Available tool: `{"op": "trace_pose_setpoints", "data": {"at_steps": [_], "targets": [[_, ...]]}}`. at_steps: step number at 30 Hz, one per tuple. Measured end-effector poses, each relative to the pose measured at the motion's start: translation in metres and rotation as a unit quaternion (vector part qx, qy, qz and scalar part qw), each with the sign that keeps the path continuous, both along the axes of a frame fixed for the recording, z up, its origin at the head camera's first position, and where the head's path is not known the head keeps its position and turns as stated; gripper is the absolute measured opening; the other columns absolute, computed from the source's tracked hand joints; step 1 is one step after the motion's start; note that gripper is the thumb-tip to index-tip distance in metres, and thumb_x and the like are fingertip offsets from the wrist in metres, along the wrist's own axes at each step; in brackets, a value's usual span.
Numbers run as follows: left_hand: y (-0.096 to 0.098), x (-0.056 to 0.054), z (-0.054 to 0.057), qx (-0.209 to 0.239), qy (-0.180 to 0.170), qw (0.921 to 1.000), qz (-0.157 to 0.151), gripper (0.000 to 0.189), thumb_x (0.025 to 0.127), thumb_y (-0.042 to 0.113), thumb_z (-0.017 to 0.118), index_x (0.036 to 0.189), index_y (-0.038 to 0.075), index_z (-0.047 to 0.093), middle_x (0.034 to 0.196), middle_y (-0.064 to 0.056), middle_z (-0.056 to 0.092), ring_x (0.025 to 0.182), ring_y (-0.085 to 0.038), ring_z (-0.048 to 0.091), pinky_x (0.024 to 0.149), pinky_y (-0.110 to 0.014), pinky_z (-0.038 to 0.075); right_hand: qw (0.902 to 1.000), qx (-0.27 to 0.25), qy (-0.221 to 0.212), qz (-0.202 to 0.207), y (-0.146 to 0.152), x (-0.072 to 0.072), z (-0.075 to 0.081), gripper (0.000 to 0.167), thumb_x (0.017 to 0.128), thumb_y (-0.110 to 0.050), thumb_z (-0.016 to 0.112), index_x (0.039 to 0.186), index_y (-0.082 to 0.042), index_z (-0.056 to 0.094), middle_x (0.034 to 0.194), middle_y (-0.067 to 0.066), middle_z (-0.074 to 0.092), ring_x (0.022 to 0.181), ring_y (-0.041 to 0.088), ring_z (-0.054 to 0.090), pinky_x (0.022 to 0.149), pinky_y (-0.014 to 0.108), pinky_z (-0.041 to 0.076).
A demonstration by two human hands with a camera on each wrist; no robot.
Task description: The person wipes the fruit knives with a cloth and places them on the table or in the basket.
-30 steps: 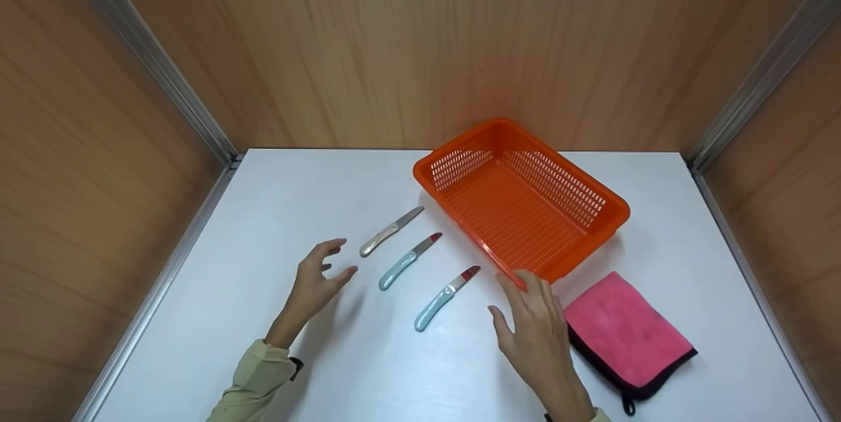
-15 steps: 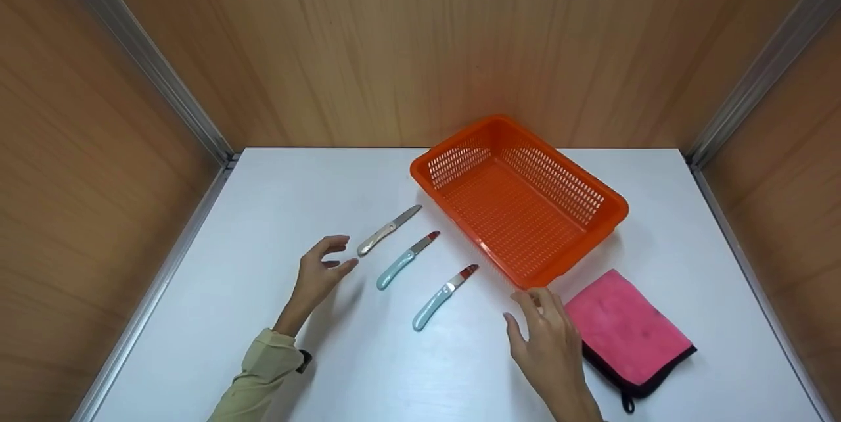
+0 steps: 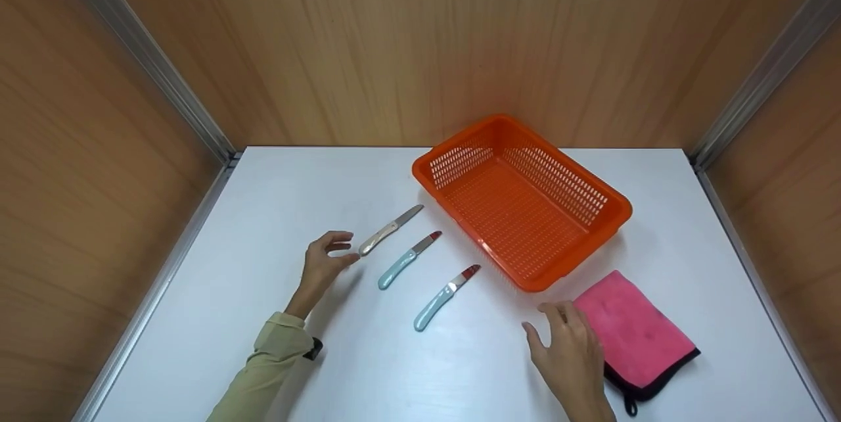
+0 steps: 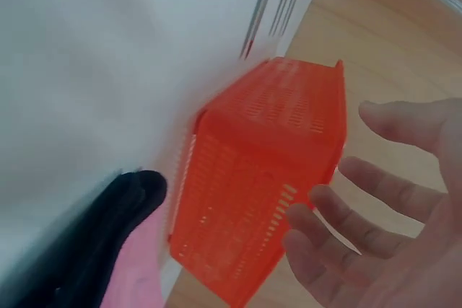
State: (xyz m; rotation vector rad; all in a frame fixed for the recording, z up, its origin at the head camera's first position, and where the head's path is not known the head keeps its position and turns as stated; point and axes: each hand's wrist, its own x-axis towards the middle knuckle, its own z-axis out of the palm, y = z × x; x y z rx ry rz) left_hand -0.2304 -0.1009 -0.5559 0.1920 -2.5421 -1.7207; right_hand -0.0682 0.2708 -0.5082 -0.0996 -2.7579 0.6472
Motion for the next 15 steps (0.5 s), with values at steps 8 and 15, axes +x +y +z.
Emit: {"op": "trace_pose_setpoints", "data": {"at_steps": [8, 15], "targets": [[0.006, -0.012, -0.007, 0.018, -0.025, 0.9995, 0.004, 0.038, 0.076, -0.003, 0.073, 0.112, 0.002, 0.064, 0.114, -0.015, 0.061, 0.102, -0.029, 0.058, 0.081, -0.035, 0.056, 0.9896, 0.017, -0.136, -0.045, 0.02, -0.002, -0.01, 0.056, 0.072, -0.037, 0.082, 0.114, -0.005, 0.061, 0.103, 0.021, 0.053, 0.076, 0.03, 0.053, 0.071, 0.056, 0.055], [0.012, -0.02, -0.007, 0.002, -0.019, 0.9997, -0.013, 0.041, 0.072, -0.005, 0.074, 0.111, 0.0, 0.064, 0.111, -0.016, 0.062, 0.098, -0.029, 0.059, 0.081, -0.036, 0.054, 0.9769, 0.041, -0.203, -0.051, 0.044, -0.005, -0.024, 0.074, 0.067, -0.046, 0.082, 0.119, -0.002, 0.053, 0.107, 0.031, 0.046, 0.084, 0.042, 0.047, 0.061, 0.052, 0.051]]}}
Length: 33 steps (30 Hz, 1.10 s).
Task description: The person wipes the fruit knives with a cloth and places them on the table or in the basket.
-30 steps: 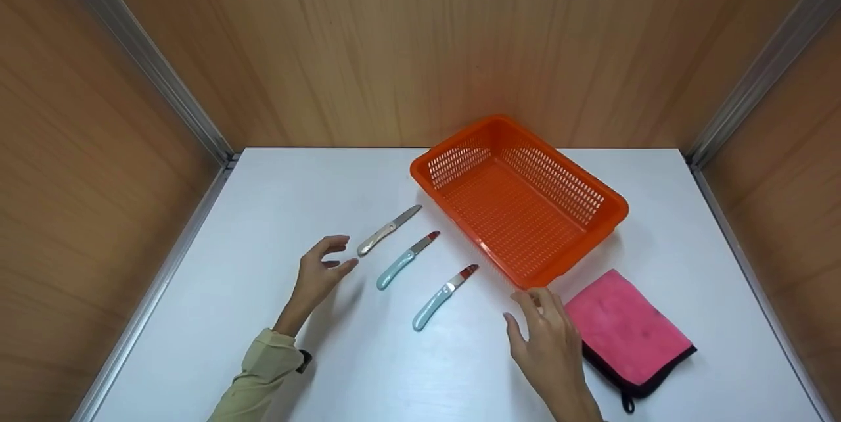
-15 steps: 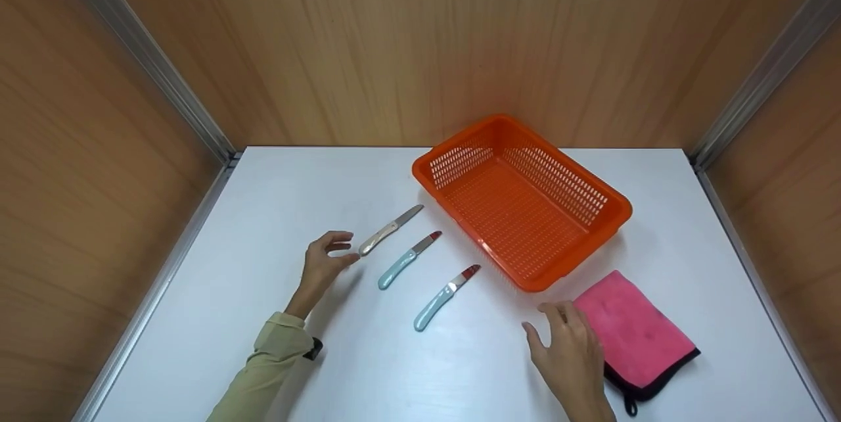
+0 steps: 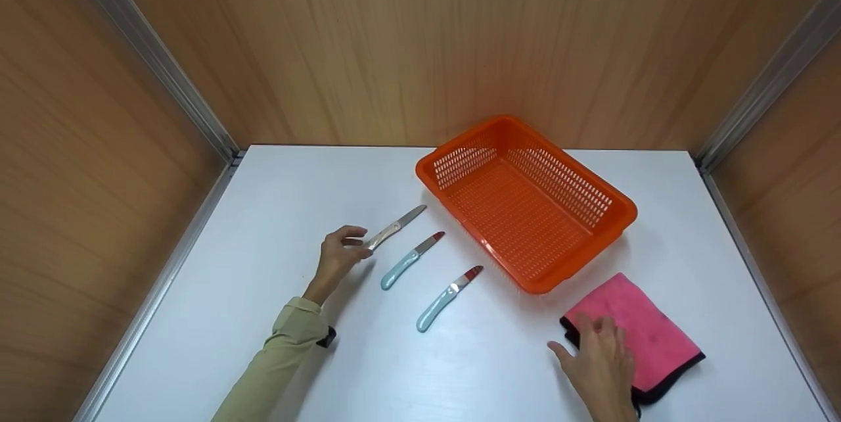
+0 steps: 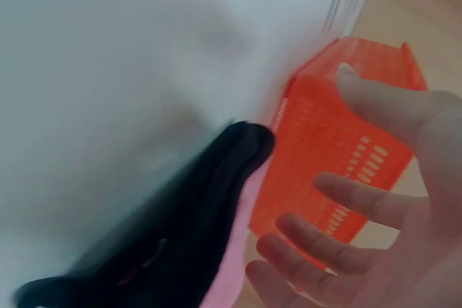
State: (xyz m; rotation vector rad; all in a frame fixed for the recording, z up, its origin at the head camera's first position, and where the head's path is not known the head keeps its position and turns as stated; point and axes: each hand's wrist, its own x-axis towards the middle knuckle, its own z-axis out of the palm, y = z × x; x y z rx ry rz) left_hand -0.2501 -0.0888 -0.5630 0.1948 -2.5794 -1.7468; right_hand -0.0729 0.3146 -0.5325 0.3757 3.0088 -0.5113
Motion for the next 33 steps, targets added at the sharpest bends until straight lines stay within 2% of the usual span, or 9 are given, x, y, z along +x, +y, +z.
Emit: {"op": "trace_pose_setpoints", "data": {"at_steps": [4, 6, 8, 15, 20, 25, 28, 30, 33], "targets": [[0.005, -0.004, 0.0, -0.007, -0.015, 0.9999, -0.001, 0.041, 0.072, -0.006, 0.074, 0.111, 0.001, 0.064, 0.111, -0.015, 0.062, 0.097, -0.028, 0.058, 0.083, -0.035, 0.054, 0.995, 0.001, -0.096, -0.029, 0.011, -0.005, -0.007, 0.08, 0.066, -0.051, 0.082, 0.121, -0.002, 0.048, 0.109, 0.035, 0.039, 0.092, 0.049, 0.039, 0.069, 0.057, 0.049], [0.008, -0.006, -0.001, -0.01, -0.015, 0.9998, -0.001, 0.041, 0.072, -0.007, 0.074, 0.111, 0.001, 0.064, 0.111, -0.015, 0.062, 0.097, -0.028, 0.058, 0.084, -0.035, 0.054, 0.9916, -0.001, -0.122, -0.043, 0.015, -0.007, -0.01, 0.08, 0.066, -0.047, 0.083, 0.121, -0.002, 0.048, 0.109, 0.035, 0.037, 0.095, 0.05, 0.037, 0.072, 0.059, 0.047], [0.01, -0.008, -0.002, -0.014, -0.012, 0.9998, 0.0, 0.04, 0.071, -0.009, 0.073, 0.109, 0.0, 0.064, 0.109, -0.015, 0.062, 0.097, -0.028, 0.058, 0.085, -0.036, 0.053, 0.9904, -0.001, -0.13, -0.048, 0.018, -0.008, -0.013, 0.079, 0.066, -0.041, 0.085, 0.122, 0.0, 0.047, 0.108, 0.035, 0.037, 0.096, 0.051, 0.035, 0.072, 0.058, 0.047], [0.012, -0.012, -0.008, -0.039, -0.033, 0.9984, 0.023, 0.038, 0.07, -0.012, 0.069, 0.106, 0.0, 0.065, 0.101, -0.013, 0.062, 0.093, -0.026, 0.056, 0.088, -0.037, 0.051, 0.9907, -0.009, -0.133, -0.025, 0.025, -0.012, -0.016, 0.065, 0.072, -0.019, 0.082, 0.12, 0.006, 0.046, 0.104, 0.035, 0.036, 0.093, 0.049, 0.035, 0.066, 0.049, 0.048], [0.016, -0.016, -0.008, -0.066, -0.042, 0.9968, 0.016, 0.035, 0.074, -0.013, 0.063, 0.106, 0.0, 0.064, 0.099, -0.012, 0.061, 0.093, -0.024, 0.055, 0.089, -0.038, 0.05, 0.9894, -0.002, -0.145, -0.01, 0.03, -0.016, -0.016, 0.057, 0.075, -0.006, 0.076, 0.12, 0.009, 0.045, 0.099, 0.033, 0.04, 0.087, 0.046, 0.04, 0.064, 0.047, 0.047], [0.018, -0.017, -0.005, -0.097, -0.05, 0.9936, 0.026, 0.026, 0.078, -0.01, 0.06, 0.101, 0.001, 0.065, 0.092, -0.01, 0.061, 0.087, -0.024, 0.057, 0.083, -0.037, 0.052, 0.9922, 0.044, -0.112, 0.031, 0.031, -0.018, -0.019, 0.051, 0.075, -0.002, 0.074, 0.115, 0.01, 0.045, 0.089, 0.029, 0.048, 0.078, 0.043, 0.046, 0.06, 0.049, 0.048], [0.017, -0.018, -0.003, -0.109, -0.048, 0.9925, 0.028, 0.021, 0.079, -0.008, 0.06, 0.097, 0.0, 0.066, 0.086, -0.009, 0.061, 0.082, -0.023, 0.057, 0.077, -0.036, 0.053, 0.9924, 0.072, -0.09, 0.044, 0.032, -0.02, -0.021, 0.05, 0.075, 0.0, 0.073, 0.114, 0.011, 0.045, 0.083, 0.024, 0.049, 0.073, 0.039, 0.048, 0.056, 0.046, 0.049], [0.017, -0.018, -0.002, -0.116, -0.047, 0.9919, 0.024, 0.019, 0.079, -0.007, 0.059, 0.095, 0.0, 0.066, 0.084, -0.008, 0.06, 0.079, -0.023, 0.057, 0.073, -0.035, 0.052, 0.9934, 0.076, -0.069, 0.051, 0.035, -0.019, -0.021, 0.044, 0.075, 0.002, 0.071, 0.109, 0.011, 0.045, 0.075, 0.02, 0.049, 0.067, 0.034, 0.049, 0.051, 0.041, 0.048], [0.016, -0.018, -0.002, -0.122, -0.05, 0.991, 0.02, 0.017, 0.08, -0.005, 0.061, 0.095, 0.0, 0.067, 0.082, -0.007, 0.06, 0.078, -0.022, 0.057, 0.071, -0.034, 0.052, 0.9944, 0.06, -0.069, 0.053, 0.04, -0.019, -0.021, 0.045, 0.077, -0.002, 0.072, 0.108, 0.012, 0.044, 0.072, 0.015, 0.048, 0.063, 0.028, 0.049, 0.05, 0.036, 0.046]]}}
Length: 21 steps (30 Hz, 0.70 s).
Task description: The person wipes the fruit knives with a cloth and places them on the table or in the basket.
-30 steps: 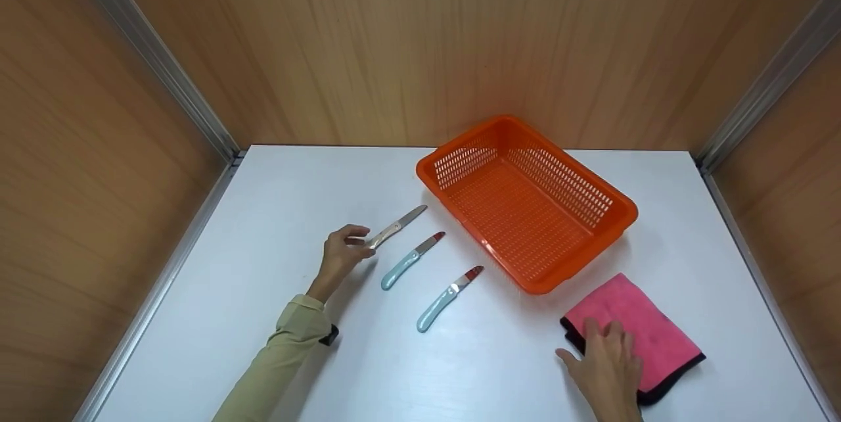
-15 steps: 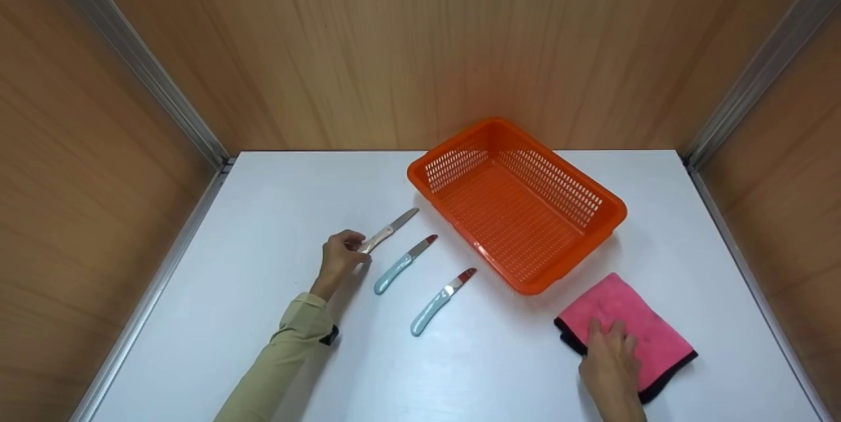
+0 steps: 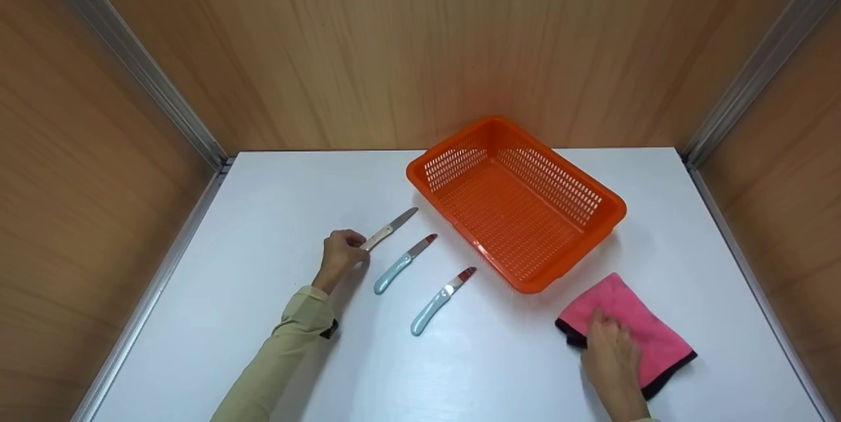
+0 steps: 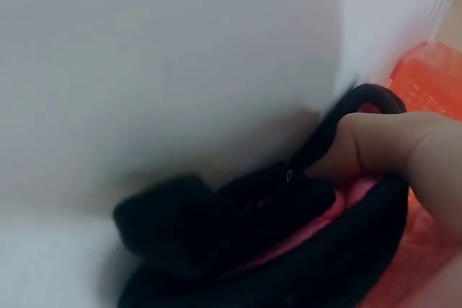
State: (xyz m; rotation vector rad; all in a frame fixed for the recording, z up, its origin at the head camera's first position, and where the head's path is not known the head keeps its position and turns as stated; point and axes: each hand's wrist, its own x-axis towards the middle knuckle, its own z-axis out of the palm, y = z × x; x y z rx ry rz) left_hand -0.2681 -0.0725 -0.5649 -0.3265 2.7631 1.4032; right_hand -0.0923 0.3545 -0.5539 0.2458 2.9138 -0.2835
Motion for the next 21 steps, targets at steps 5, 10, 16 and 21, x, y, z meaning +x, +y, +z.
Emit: {"op": "trace_pose_setpoints", "data": {"at_steps": [5, 10, 16, 21], "targets": [[-0.001, -0.001, 0.003, 0.009, -0.009, 0.9999, 0.006, 0.018, 0.079, -0.004, 0.065, 0.096, 0.001, 0.067, 0.085, -0.007, 0.061, 0.081, -0.022, 0.057, 0.074, -0.034, 0.052, 0.9992, -0.036, 0.015, 0.007, 0.008, 0.004, 0.002, 0.046, 0.078, -0.006, 0.073, 0.108, 0.007, 0.04, 0.067, 0.009, 0.044, 0.058, 0.023, 0.046, 0.049, 0.032, 0.041], [-0.002, -0.002, 0.003, 0.04, -0.004, 0.9991, 0.013, 0.02, 0.078, -0.006, 0.068, 0.097, 0.0, 0.068, 0.089, -0.009, 0.062, 0.085, -0.023, 0.058, 0.079, -0.035, 0.053, 0.9984, -0.052, 0.02, -0.001, 0.012, 0.01, 0.005, 0.048, 0.079, -0.008, 0.073, 0.109, 0.004, 0.037, 0.067, 0.008, 0.043, 0.059, 0.023, 0.046, 0.053, 0.035, 0.043], [-0.006, -0.002, -0.001, 0.082, 0.026, 0.9954, 0.042, 0.022, 0.076, -0.003, 0.071, 0.098, 0.0, 0.071, 0.096, -0.011, 0.065, 0.09, -0.024, 0.06, 0.084, -0.036, 0.054, 0.9968, -0.072, 0.013, -0.033, 0.012, 0.011, 0.006, 0.051, 0.077, -0.011, 0.078, 0.108, 0.005, 0.041, 0.077, 0.013, 0.052, 0.07, 0.029, 0.053, 0.064, 0.048, 0.052], [-0.007, -0.003, -0.001, 0.093, 0.052, 0.993, 0.051, 0.023, 0.073, -0.003, 0.069, 0.096, 0.0, 0.072, 0.094, -0.012, 0.067, 0.087, -0.024, 0.062, 0.081, -0.035, 0.055, 0.9981, -0.058, 0.02, -0.006, 0.01, 0.012, 0.001, 0.038, 0.076, -0.001, 0.074, 0.103, 0.008, 0.048, 0.077, 0.014, 0.053, 0.07, 0.029, 0.053, 0.066, 0.049, 0.053]]}}
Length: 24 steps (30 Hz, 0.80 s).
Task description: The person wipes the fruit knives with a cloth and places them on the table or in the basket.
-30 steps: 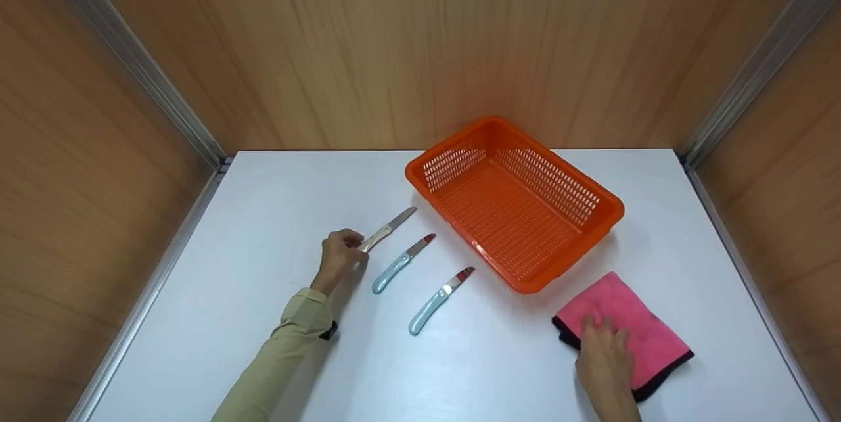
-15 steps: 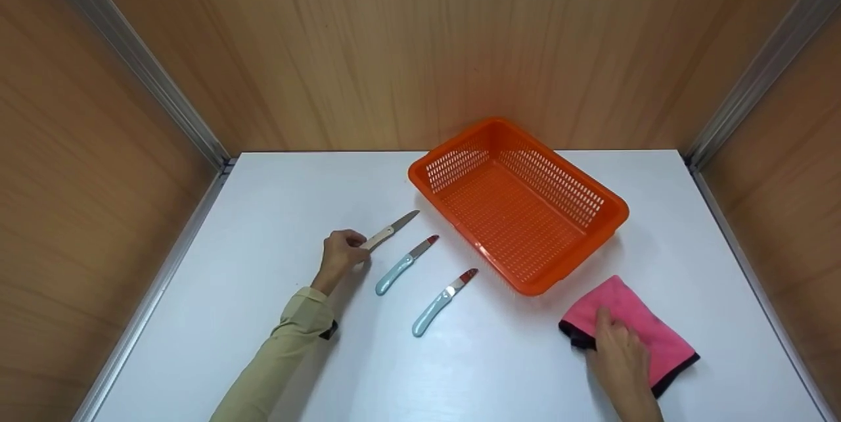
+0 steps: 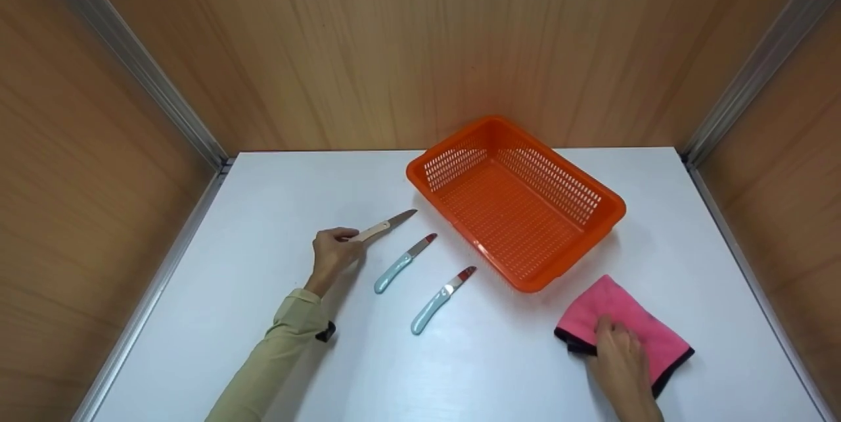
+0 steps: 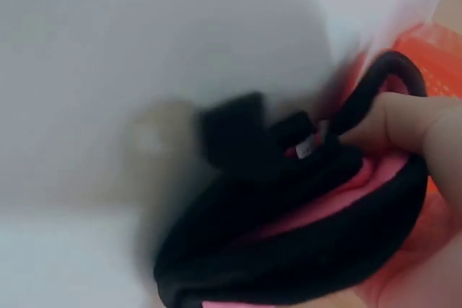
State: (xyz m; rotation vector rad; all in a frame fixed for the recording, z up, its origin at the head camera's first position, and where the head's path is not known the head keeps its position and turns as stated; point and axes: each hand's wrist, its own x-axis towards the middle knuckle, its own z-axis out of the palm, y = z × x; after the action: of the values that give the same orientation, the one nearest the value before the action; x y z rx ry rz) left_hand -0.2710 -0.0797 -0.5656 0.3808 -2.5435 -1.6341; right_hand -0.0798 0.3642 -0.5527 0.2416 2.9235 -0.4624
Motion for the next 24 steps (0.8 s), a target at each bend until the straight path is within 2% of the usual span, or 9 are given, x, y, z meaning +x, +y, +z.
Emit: {"op": "trace_pose_setpoints", "data": {"at_steps": [3, 7, 11, 15, 17, 24], "targets": [[-0.001, 0.0, 0.002, 0.004, 0.006, 1.0, -0.003, 0.023, 0.073, -0.002, 0.067, 0.095, 0.0, 0.072, 0.094, -0.013, 0.068, 0.084, -0.024, 0.063, 0.077, -0.034, 0.055, 0.9994, 0.019, -0.008, 0.026, -0.002, -0.002, -0.001, 0.035, 0.073, 0.007, 0.071, 0.101, 0.01, 0.051, 0.078, 0.018, 0.053, 0.071, 0.032, 0.053, 0.066, 0.051, 0.052], [-0.001, 0.001, 0.004, 0.012, -0.006, 0.9999, -0.005, 0.023, 0.073, 0.0, 0.066, 0.095, 0.002, 0.073, 0.095, -0.011, 0.067, 0.084, -0.022, 0.062, 0.075, -0.032, 0.055, 0.9987, 0.027, -0.025, 0.036, -0.004, -0.004, -0.002, 0.039, 0.071, 0.008, 0.071, 0.104, 0.013, 0.052, 0.083, 0.023, 0.052, 0.075, 0.035, 0.053, 0.07, 0.055, 0.051], [-0.002, 0.003, 0.006, 0.019, -0.005, 0.9998, 0.003, 0.024, 0.073, 0.001, 0.066, 0.096, 0.003, 0.073, 0.096, -0.01, 0.066, 0.087, -0.022, 0.061, 0.077, -0.033, 0.055, 0.9992, 0.016, -0.031, 0.02, -0.004, -0.006, -0.001, 0.038, 0.075, 0.006, 0.07, 0.107, 0.015, 0.052, 0.089, 0.028, 0.052, 0.076, 0.036, 0.054, 0.073, 0.057, 0.052], [-0.004, 0.007, 0.007, 0.028, 0.004, 0.9996, 0.009, 0.024, 0.073, 0.001, 0.068, 0.096, 0.004, 0.073, 0.096, -0.01, 0.066, 0.088, -0.022, 0.06, 0.078, -0.033, 0.054, 0.9995, 0.0, -0.028, -0.011, -0.002, -0.005, 0.002, 0.044, 0.078, 0.0, 0.072, 0.113, 0.016, 0.05, 0.098, 0.034, 0.051, 0.083, 0.042, 0.055, 0.079, 0.06, 0.05], [-0.004, 0.009, 0.007, 0.035, 0.009, 0.9993, 0.007, 0.024, 0.072, 0.0, 0.069, 0.096, 0.004, 0.074, 0.096, -0.01, 0.067, 0.087, -0.022, 0.06, 0.078, -0.033, 0.055, 0.9994, -0.004, -0.018, -0.028, -0.001, -0.003, 0.004, 0.051, 0.076, -0.003, 0.076, 0.114, 0.017, 0.049, 0.101, 0.035, 0.051, 0.087, 0.045, 0.055, 0.081, 0.06, 0.049], [-0.009, 0.016, 0.009, 0.069, 0.032, 0.997, 0.014, 0.022, 0.072, -0.001, 0.073, 0.094, 0.004, 0.074, 0.095, -0.009, 0.067, 0.083, -0.021, 0.061, 0.074, -0.031, 0.055, 0.997, -0.005, 0.059, -0.05, -0.002, 0.003, 0.018, 0.059, 0.07, -0.008, 0.082, 0.113, 0.016, 0.05, 0.093, 0.032, 0.053, 0.075, 0.041, 0.054, 0.067, 0.052, 0.056]]}}
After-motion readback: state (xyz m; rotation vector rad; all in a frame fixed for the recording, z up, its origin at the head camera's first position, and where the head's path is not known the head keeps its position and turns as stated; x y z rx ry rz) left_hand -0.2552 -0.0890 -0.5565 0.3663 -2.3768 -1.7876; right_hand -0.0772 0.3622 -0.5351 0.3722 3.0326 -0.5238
